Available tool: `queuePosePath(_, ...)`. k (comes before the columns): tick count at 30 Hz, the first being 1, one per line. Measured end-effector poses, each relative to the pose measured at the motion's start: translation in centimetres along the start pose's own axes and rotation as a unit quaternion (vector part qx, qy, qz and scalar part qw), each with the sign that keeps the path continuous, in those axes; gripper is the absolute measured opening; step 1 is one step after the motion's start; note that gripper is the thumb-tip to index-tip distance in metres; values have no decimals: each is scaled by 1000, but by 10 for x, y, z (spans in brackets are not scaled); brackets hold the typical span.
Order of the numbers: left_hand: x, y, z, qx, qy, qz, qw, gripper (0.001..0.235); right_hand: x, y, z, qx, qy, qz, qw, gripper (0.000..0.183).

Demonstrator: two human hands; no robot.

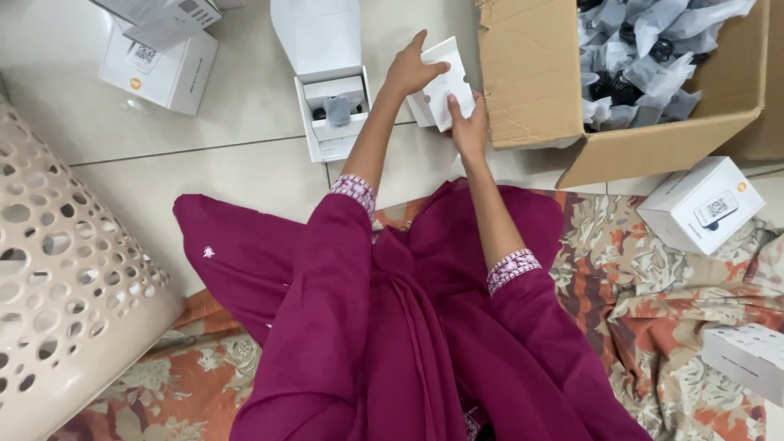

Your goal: The person packs small boxed products and cables into larger shipping boxes while sitting on the floor.

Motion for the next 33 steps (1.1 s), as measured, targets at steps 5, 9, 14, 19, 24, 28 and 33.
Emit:
queuePosePath(5,-83,21,-63,157,41,-177,971,91,2,94,-55,-241,10,-62,969,31)
queuePosePath(9,-160,31,-129,149,94,-260,949,89,22,155,-81,-267,67,-194,942,20)
queuePosePath(14,-189,61,-173,137,22,-286,948,84,58,203,-105,-406,191,-169,878,34)
queuePosePath(19,-178,96,-197,14,-110,-336,935,84,89,197,-114,-396,299,-239,834,104)
queuePosePath(24,-153,125,-183,-52,-132,-356,924,95,104,161,-93,-359,301,-320,824,114)
queuePosePath(28,-148,128,-162,-41,-174,-289,941,107,100,166,-95,-425,268,-347,792,116)
queuePosePath(33,-146,132,-144,-67,-155,-197,966,115,97,177,-98,-406,270,-359,796,131)
Point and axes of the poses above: each hand's wrist, its own z-axis towards the middle knuckle, its own x-axis out of the palm, y = z × x, the point moved 5 cm from there along z, towards the middle knuckle, and after that the axes turned 3 degrees about -z, right-handed, at the moved point
